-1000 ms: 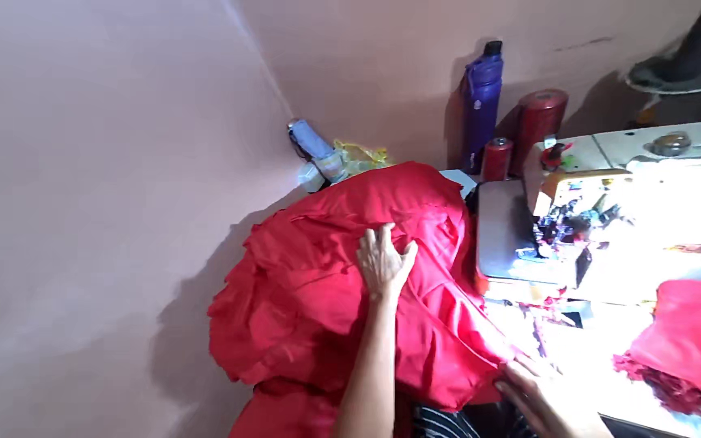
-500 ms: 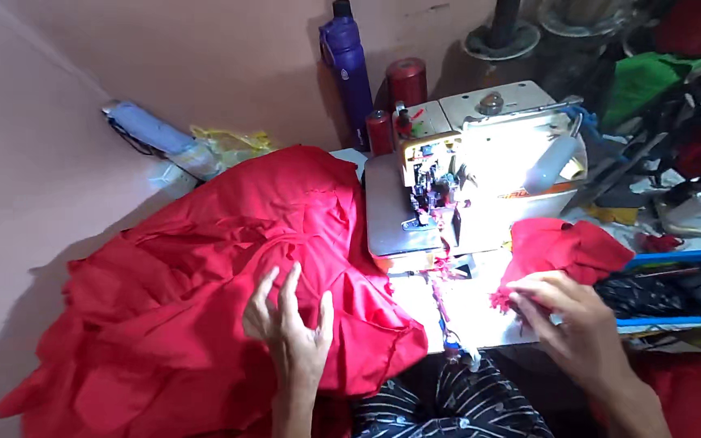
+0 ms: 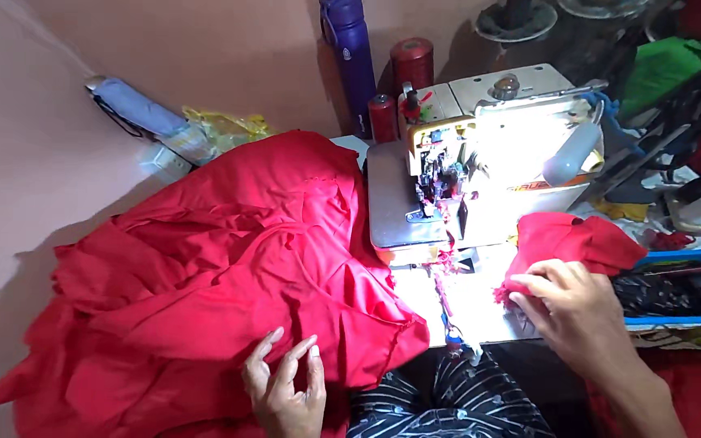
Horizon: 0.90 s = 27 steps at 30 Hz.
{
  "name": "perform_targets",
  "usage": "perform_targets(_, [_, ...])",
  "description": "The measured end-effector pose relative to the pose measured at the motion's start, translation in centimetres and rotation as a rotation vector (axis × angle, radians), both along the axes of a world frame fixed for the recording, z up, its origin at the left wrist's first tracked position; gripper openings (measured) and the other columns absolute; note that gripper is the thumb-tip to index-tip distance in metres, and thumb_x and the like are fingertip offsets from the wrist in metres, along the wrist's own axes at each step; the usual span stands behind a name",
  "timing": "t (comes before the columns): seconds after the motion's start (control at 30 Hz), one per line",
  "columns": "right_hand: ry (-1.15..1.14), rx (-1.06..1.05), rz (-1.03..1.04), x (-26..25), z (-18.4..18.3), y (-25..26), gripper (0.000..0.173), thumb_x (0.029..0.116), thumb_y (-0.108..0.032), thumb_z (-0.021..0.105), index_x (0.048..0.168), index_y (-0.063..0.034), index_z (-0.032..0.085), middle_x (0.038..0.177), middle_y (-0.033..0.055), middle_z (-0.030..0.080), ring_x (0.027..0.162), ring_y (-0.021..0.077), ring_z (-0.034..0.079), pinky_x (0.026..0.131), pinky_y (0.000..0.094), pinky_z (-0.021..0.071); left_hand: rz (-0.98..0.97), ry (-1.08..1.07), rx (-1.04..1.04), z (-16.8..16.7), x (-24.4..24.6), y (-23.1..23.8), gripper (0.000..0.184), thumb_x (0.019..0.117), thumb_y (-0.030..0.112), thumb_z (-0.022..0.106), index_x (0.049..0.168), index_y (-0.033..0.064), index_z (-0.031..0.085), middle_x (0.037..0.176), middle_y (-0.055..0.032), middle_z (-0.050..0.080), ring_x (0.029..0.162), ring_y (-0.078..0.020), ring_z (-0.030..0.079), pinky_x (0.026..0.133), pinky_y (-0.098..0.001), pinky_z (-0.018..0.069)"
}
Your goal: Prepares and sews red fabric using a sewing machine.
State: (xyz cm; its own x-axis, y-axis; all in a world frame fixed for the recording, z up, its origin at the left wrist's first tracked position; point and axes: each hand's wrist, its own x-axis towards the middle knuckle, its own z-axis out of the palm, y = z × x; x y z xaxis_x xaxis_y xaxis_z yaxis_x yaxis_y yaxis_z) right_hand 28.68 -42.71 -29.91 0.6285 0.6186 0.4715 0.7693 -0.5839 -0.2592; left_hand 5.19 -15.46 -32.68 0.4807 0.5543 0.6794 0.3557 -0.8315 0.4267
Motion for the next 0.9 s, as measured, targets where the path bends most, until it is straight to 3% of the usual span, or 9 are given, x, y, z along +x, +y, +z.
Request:
perform_targets(0.07, [0.004, -0.082, -0.023, -0.3, -0.8, 0.4, 0.017, 0.0852, -0.005, 0.073, 0.101, 0.0002, 0.076, 0.102, 0.0255, 0.068, 0.094, 0.0497, 0.064, 0.075, 0.0634, 0.0468, -0.006, 0.001, -0.001, -0.2, 0.1, -0.2, 0.016, 0.0898, 0.018, 0.066, 0.09, 0.0082, 0.079, 0.12, -0.0278, 0.063, 0.125, -0.0325, 0.053, 0.11, -0.0335, 0.0362])
perform_targets(0.13, [0.039, -0.04, -0.037, -0.2, -1.1, 0.3, 0.011, 0.0873, 0.0, 0.068, 0.096, 0.002, 0.075, 0.097, 0.0252, 0.068, 0.091, 0.0485, 0.065, 0.074, 0.0616, 0.0493, -0.014, -0.004, 0.014, -0.4, 0.2, -0.3, 0.017, 0.0896, 0.019, 0.066, 0.089, 0.0083, 0.079, 0.118, -0.027, 0.064, 0.123, -0.0321, 0.054, 0.109, -0.0353, 0.0373])
perform_targets(0.23, [0.1, 0.071, -0.042, 0.0, -0.7, -0.1, 0.018, 0.0916, -0.006, 0.059, 0.09, 0.001, 0.075, 0.091, 0.0199, 0.071, 0.088, 0.0429, 0.068, 0.076, 0.0584, 0.0512, -0.015, -0.003, 0.026, -0.4, -0.1, -0.2, 0.017, 0.0907, 0.02, 0.065, 0.089, 0.0089, 0.078, 0.118, -0.0264, 0.064, 0.121, -0.0324, 0.056, 0.107, -0.0387, 0.0377])
perform_targets(0.33, [0.096, 0.092, -0.072, 0.1, -0.4, -0.3, 0.021, 0.0945, -0.008, 0.056, 0.091, 0.0024, 0.074, 0.09, 0.0203, 0.07, 0.086, 0.0425, 0.067, 0.075, 0.0588, 0.0499, -0.004, 0.0, 0.013, -0.4, -0.3, -0.2, 0.017, 0.0901, 0.019, 0.066, 0.089, 0.0087, 0.079, 0.116, -0.0262, 0.065, 0.122, -0.033, 0.056, 0.108, -0.039, 0.0365])
perform_targets(0.43, [0.119, 0.046, -0.043, 0.4, -0.7, -0.6, 0.019, 0.0892, -0.013, 0.065, 0.098, 0.0005, 0.075, 0.101, 0.0211, 0.071, 0.093, 0.0457, 0.066, 0.077, 0.0631, 0.0483, -0.001, 0.015, 0.016, -0.5, -0.8, -0.2, 0.019, 0.0899, 0.019, 0.065, 0.089, 0.0074, 0.08, 0.115, -0.0276, 0.065, 0.121, -0.0354, 0.056, 0.109, -0.0403, 0.0372])
perform_targets(0.5, [0.145, 0.031, -0.035, 0.4, -0.9, -0.6, 0.017, 0.0862, -0.006, 0.07, 0.101, 0.0023, 0.075, 0.104, 0.0237, 0.07, 0.096, 0.0491, 0.064, 0.078, 0.0648, 0.0489, 0.0, 0.023, 0.013, -0.5, -1.0, -0.3, 0.019, 0.0897, 0.019, 0.065, 0.089, 0.0065, 0.08, 0.115, -0.0281, 0.066, 0.12, -0.0359, 0.057, 0.109, -0.0406, 0.0374])
perform_targets(0.6, [0.133, 0.073, -0.072, 0.2, -0.9, -0.4, 0.016, 0.0903, -0.005, 0.062, 0.092, 0.0012, 0.076, 0.098, 0.0216, 0.072, 0.093, 0.0456, 0.066, 0.078, 0.0602, 0.0503, 0.002, 0.017, 0.003, -0.5, -1.2, -0.4, 0.019, 0.0893, 0.02, 0.065, 0.088, 0.0067, 0.079, 0.115, -0.0264, 0.066, 0.12, -0.0343, 0.057, 0.109, -0.0395, 0.0368])
perform_targets(0.77, [0.165, 0.189, -0.138, 0.2, -0.7, -0.4, 0.028, 0.0938, -0.018, 0.054, 0.092, 0.0, 0.076, 0.094, 0.0192, 0.072, 0.09, 0.0387, 0.068, 0.076, 0.0565, 0.0504, 0.012, 0.021, 0.007, -0.4, -1.6, -0.4, 0.02, 0.0894, 0.02, 0.065, 0.088, 0.0069, 0.08, 0.115, -0.0268, 0.066, 0.12, -0.0353, 0.057, 0.108, -0.0421, 0.0375])
perform_targets(0.9, [0.087, 0.394, -0.087, -0.6, 1.3, -0.4, 0.029, 0.0985, -0.017, 0.053, 0.099, 0.0045, 0.072, 0.094, 0.0197, 0.071, 0.086, 0.023, 0.068, 0.078, 0.0365, 0.0535, 0.001, 0.029, 0.016, 0.0, -1.8, -0.4, 0.02, 0.0902, 0.021, 0.065, 0.088, 0.0073, 0.08, 0.113, -0.0257, 0.067, 0.12, -0.0331, 0.058, 0.109, -0.039, 0.0377])
